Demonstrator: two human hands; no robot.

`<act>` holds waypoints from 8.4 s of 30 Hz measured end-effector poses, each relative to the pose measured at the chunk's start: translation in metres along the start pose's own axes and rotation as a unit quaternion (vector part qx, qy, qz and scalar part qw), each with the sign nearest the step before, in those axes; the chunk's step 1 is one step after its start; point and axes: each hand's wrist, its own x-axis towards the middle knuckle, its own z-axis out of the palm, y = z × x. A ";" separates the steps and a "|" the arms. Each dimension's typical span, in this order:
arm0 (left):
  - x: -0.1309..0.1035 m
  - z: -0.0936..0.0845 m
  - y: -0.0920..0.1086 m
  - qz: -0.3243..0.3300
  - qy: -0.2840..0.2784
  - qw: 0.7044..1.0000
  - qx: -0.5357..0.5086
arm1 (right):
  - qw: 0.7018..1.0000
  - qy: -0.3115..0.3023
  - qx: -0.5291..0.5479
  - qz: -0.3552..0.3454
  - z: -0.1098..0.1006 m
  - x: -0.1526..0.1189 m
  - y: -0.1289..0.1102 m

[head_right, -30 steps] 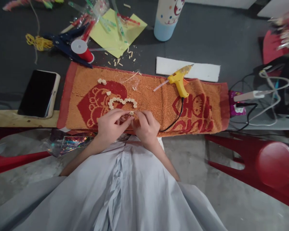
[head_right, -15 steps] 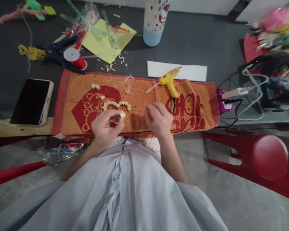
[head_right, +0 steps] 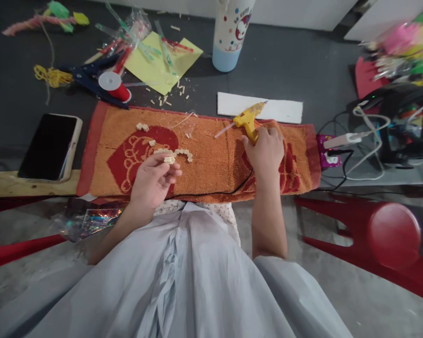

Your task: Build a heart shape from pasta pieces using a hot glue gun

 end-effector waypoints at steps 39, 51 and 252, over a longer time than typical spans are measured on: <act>-0.012 0.002 0.011 0.189 0.032 0.971 0.142 | 0.823 -0.105 0.553 0.079 -0.054 -0.079 -0.040; -0.010 -0.021 0.015 0.387 0.033 0.815 0.430 | 0.713 -0.336 0.610 0.080 -0.067 -0.115 -0.056; 0.009 0.004 -0.028 0.261 0.043 0.579 0.772 | 0.868 -0.204 0.281 -0.355 0.017 -0.029 -0.085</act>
